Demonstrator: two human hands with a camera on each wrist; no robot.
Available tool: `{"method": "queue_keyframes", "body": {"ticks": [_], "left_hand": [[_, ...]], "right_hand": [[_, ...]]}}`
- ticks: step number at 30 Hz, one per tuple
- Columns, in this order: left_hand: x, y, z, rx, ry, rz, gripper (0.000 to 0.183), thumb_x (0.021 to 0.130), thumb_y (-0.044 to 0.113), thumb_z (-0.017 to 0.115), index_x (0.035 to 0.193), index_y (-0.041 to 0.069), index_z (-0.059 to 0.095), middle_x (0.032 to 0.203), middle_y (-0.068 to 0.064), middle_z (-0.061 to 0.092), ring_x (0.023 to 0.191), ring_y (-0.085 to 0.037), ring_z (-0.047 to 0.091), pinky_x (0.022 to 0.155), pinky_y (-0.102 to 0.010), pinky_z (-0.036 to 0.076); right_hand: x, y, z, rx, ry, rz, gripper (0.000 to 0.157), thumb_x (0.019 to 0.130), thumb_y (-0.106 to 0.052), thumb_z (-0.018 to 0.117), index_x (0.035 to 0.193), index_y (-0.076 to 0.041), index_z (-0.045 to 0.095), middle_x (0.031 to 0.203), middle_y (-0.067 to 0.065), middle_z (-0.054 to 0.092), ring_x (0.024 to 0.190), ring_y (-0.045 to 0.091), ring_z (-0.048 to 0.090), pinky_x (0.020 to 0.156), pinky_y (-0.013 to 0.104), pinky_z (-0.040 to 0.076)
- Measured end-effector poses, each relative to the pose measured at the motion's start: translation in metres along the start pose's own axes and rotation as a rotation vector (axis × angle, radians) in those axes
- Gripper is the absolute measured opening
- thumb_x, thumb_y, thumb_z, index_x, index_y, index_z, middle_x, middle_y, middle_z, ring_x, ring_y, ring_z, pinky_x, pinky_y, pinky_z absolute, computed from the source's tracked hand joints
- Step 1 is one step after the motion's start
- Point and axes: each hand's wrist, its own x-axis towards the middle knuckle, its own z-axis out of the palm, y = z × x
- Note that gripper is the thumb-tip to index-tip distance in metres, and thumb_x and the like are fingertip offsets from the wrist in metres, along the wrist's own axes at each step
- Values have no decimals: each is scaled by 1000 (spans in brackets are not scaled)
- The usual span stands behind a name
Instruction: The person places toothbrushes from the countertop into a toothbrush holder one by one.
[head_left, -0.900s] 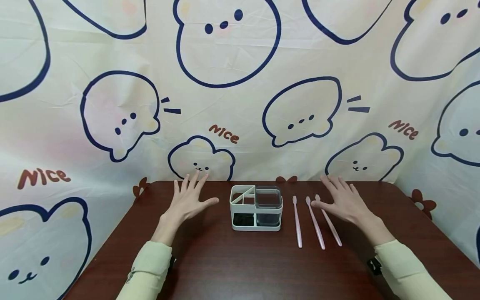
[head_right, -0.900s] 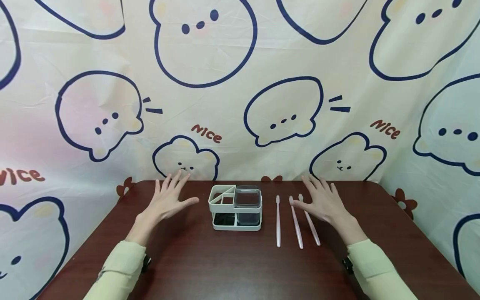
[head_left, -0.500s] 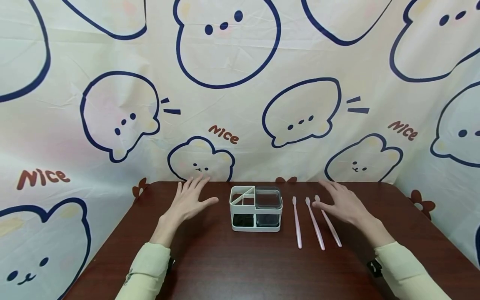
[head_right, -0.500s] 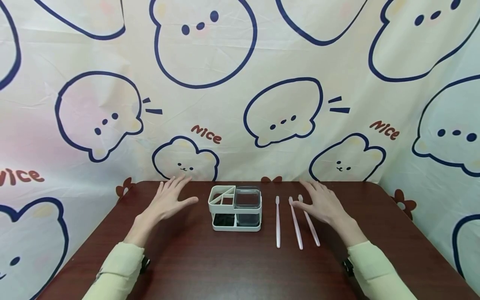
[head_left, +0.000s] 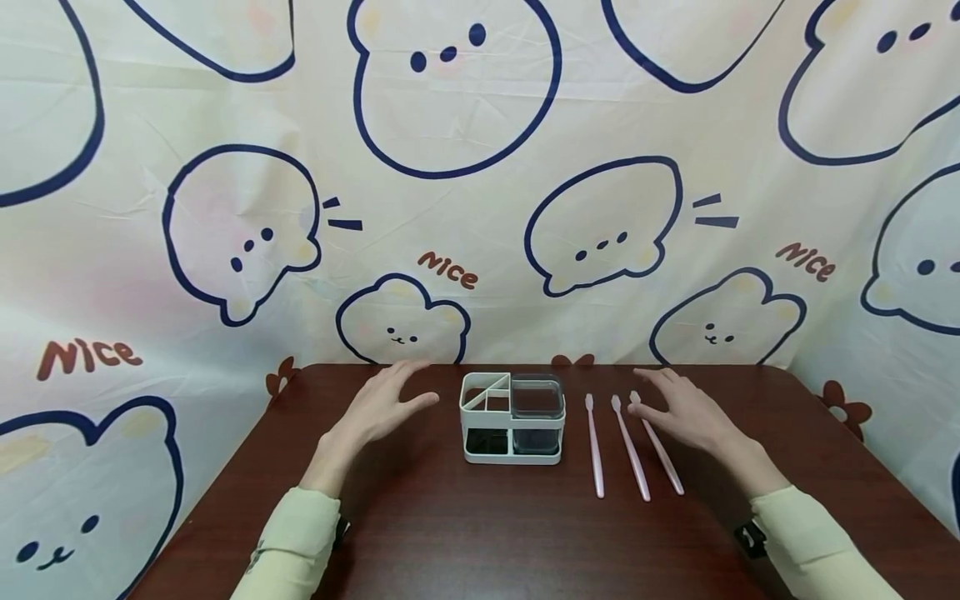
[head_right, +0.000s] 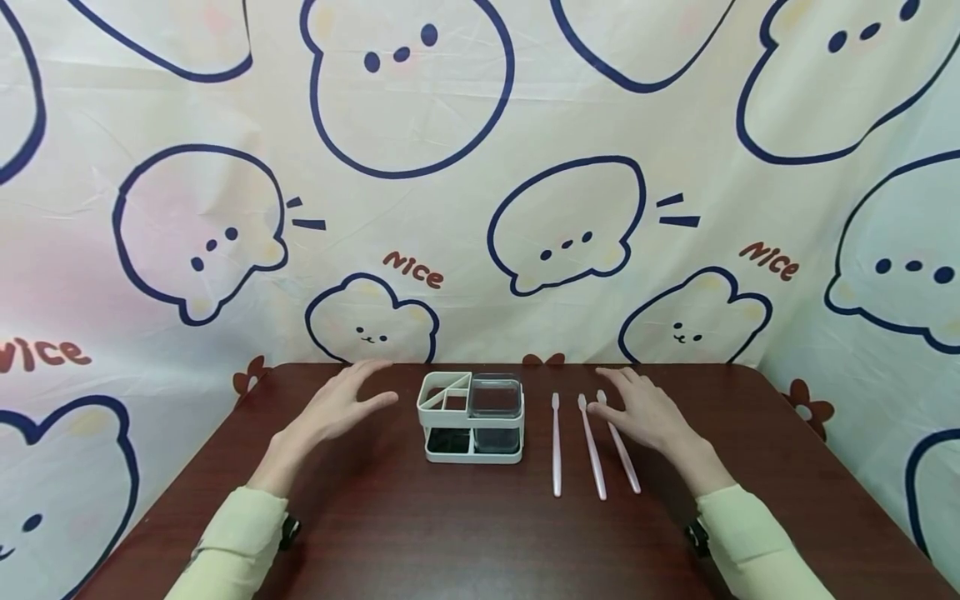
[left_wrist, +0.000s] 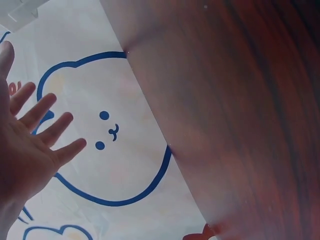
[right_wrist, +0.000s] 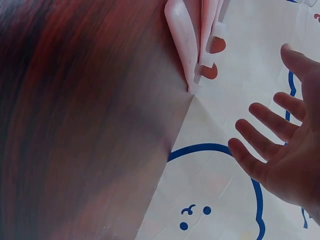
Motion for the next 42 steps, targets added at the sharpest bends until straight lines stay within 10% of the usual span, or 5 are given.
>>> {"method": "queue_keyframes", "body": {"ticks": [16, 42], "left_hand": [[-4, 10, 6, -202, -70, -48, 76, 82, 73, 60, 146, 36, 44, 153, 1, 44, 141, -27, 42, 111, -60, 36], [-1, 32, 25, -309, -174, 21, 82, 80, 63, 72, 150, 44, 32, 151, 6, 45, 141, -23, 42, 112, -59, 36]], "right_hand": [[2, 4, 1, 209, -19, -29, 60, 95, -39, 66, 140, -2, 50, 115, 17, 63, 96, 22, 61, 79, 40, 52], [-5, 21, 6, 318, -201, 34, 58, 94, -34, 68, 143, -8, 50, 122, 16, 62, 94, 21, 58, 77, 35, 50]]}}
